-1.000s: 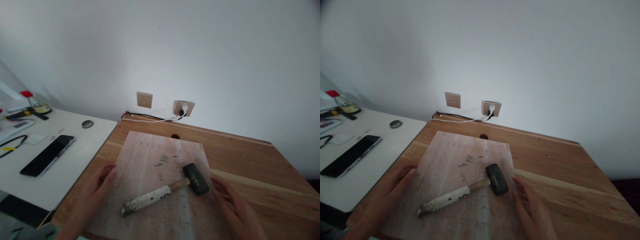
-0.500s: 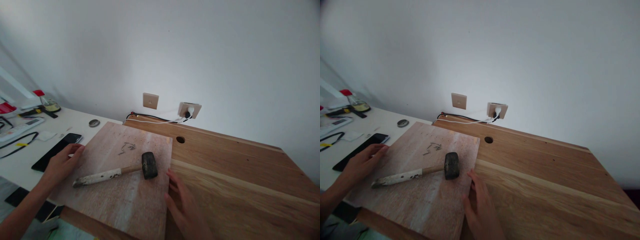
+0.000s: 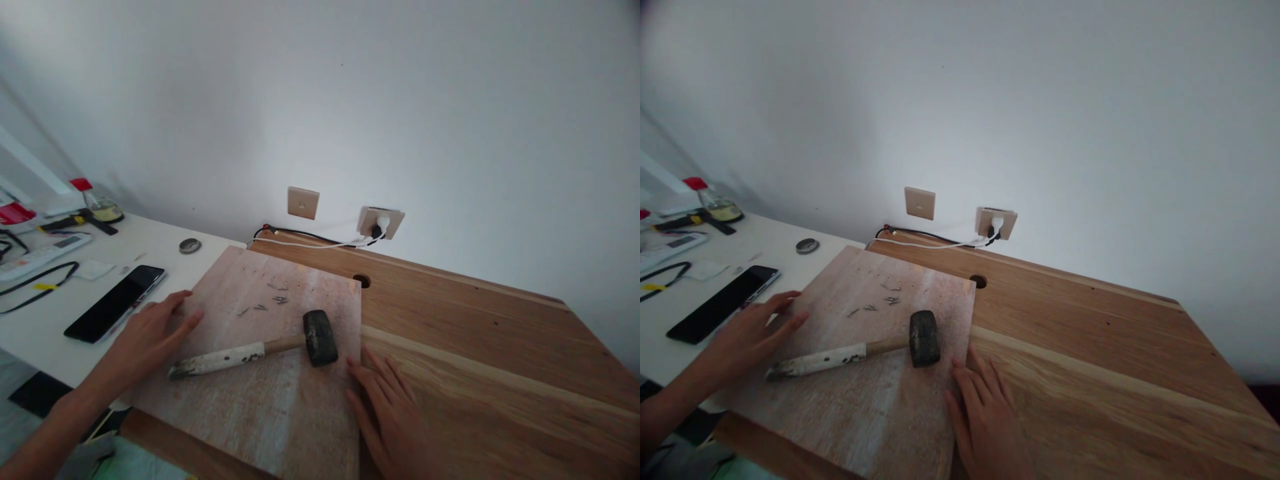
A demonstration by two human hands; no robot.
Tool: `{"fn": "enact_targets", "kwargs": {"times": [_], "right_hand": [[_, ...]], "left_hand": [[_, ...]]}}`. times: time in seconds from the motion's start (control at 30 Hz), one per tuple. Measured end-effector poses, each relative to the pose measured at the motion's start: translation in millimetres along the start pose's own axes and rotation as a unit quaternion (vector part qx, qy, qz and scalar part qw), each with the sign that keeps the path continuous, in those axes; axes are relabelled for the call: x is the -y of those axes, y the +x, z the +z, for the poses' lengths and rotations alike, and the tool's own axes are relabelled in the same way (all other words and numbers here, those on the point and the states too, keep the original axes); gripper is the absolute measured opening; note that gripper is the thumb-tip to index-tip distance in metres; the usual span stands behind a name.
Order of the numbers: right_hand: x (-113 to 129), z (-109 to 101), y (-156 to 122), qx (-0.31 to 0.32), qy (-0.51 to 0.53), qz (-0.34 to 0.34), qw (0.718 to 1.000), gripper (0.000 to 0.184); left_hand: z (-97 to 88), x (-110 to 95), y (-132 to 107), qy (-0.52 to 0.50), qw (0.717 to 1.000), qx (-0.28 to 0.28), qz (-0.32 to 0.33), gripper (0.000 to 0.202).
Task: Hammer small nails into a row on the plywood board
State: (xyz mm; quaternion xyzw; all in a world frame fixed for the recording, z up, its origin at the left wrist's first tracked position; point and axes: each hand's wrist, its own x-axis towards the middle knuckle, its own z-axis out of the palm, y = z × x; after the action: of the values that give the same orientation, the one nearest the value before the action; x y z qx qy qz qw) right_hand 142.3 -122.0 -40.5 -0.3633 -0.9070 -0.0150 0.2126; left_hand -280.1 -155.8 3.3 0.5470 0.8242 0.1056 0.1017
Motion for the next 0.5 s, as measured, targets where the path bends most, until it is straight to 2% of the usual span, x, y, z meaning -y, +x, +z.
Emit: {"fn": "enact_targets", "kwargs": {"times": [0.17, 0.3, 0.5], "right_hand": [[-42, -21, -40, 0.009, -0.075, 0.014, 0.997, 0.031], [-74, -45, -83, -0.007, -0.119, 0.001, 0.993, 0.034], [-98, -78, -135, 0.026, -0.096, 0.125, 0.987, 0.033]], "left_hand": [[33.0, -30, -14, -0.025, 0.995, -0.015, 0.091, 0.071], [48.5, -64, -35, -0.027, 0.984, -0.010, 0.174, 0.061], [64.7, -105, -65, -0.003, 0.954, -0.034, 0.297, 0.048]]}}
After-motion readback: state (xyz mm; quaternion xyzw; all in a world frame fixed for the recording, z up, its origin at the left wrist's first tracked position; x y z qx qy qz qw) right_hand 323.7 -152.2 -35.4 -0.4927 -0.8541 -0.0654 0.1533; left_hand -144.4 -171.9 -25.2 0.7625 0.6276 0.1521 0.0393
